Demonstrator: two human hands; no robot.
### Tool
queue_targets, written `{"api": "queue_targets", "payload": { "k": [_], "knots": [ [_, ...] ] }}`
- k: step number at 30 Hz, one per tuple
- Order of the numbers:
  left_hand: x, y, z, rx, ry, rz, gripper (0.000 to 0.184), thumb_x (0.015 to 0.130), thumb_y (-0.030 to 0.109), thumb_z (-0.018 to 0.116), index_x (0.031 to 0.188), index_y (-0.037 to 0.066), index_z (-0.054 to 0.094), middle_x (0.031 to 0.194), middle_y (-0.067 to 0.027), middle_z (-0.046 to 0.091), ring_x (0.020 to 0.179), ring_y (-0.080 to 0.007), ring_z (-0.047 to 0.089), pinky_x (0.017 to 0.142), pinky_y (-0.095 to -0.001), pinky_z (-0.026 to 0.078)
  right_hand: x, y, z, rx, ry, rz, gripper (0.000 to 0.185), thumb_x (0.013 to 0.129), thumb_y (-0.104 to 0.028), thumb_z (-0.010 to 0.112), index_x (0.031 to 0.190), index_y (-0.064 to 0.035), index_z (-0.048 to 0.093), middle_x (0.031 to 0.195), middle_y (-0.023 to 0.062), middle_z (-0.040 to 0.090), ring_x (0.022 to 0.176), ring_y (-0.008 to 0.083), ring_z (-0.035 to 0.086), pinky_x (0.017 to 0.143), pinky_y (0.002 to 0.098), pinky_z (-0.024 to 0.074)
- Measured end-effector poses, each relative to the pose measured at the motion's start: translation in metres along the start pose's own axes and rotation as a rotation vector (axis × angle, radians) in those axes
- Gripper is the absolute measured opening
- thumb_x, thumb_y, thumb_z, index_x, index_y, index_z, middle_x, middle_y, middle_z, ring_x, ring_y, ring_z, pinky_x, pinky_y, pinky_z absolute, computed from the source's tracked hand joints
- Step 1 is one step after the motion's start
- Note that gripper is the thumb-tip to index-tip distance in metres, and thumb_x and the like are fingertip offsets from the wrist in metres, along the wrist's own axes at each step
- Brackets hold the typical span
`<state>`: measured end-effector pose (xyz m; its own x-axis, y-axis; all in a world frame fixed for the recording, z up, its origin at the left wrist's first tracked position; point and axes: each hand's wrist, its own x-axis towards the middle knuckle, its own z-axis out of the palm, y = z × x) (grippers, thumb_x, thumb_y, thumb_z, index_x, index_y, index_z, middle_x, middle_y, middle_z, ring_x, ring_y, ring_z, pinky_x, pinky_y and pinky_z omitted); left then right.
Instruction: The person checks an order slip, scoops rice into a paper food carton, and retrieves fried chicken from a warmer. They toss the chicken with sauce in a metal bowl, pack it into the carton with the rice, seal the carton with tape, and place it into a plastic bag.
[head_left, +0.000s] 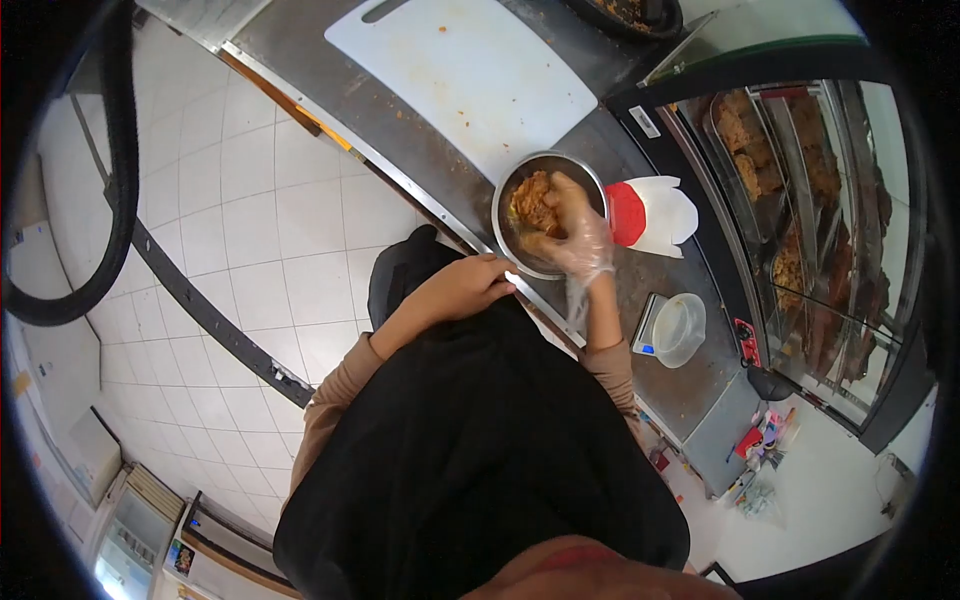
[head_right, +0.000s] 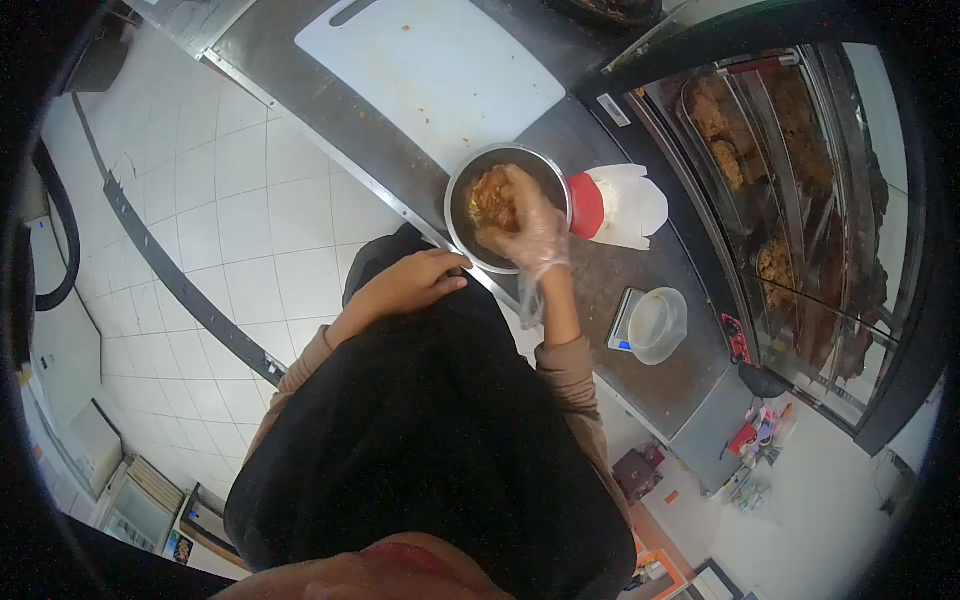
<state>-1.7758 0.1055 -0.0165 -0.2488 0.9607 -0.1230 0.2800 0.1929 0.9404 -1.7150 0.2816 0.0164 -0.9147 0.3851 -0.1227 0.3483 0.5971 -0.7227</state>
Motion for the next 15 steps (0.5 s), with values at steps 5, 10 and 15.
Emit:
{"api": "queue_targets", "payload": {
  "k": [5,10,15],
  "knots": [
    [-0.004,-0.014,-0.009,-0.082,0.062,-0.058,0.024,0.079,0.017,0.049,0.096,0.001,0.050,0.081,-0.0151,0.054,0.073,-0.0252,0.053,0.065,-0.0319,0.042,0.013,0.040,0.009,-0.066,0.178,0.119,0.067,0.056,-0.031,0.070,0.112,-0.0110,0.040,0.102,0.0182,0.048,0.095,0.0280,0.048,0.081,0.0345,0.0387],
    [0.004,-0.010,-0.015,-0.050,0.031,-0.120,0.022,0.080,0.016,0.048,0.093,0.000,0.051,0.080,-0.0147,0.054,0.069,-0.0240,0.053,0.061,-0.0321,0.043,0.027,0.031,0.040,-0.276,0.140,0.117,0.061,0.057,-0.025,0.066,0.110,-0.0146,0.038,0.105,0.0178,0.044,0.095,0.0337,0.045,0.081,0.0390,0.0379],
    [0.003,-0.014,-0.014,-0.110,0.045,-0.134,0.022,0.080,0.017,0.048,0.092,-0.001,0.051,0.080,-0.0148,0.054,0.070,-0.0235,0.053,0.062,-0.0317,0.042,0.013,0.005,0.025,-0.554,0.111,0.050,0.073,0.051,-0.019,0.070,0.115,-0.0211,0.035,0.117,0.0135,0.034,0.102,0.0333,0.038,0.082,0.0417,0.0367]
  ]
}}
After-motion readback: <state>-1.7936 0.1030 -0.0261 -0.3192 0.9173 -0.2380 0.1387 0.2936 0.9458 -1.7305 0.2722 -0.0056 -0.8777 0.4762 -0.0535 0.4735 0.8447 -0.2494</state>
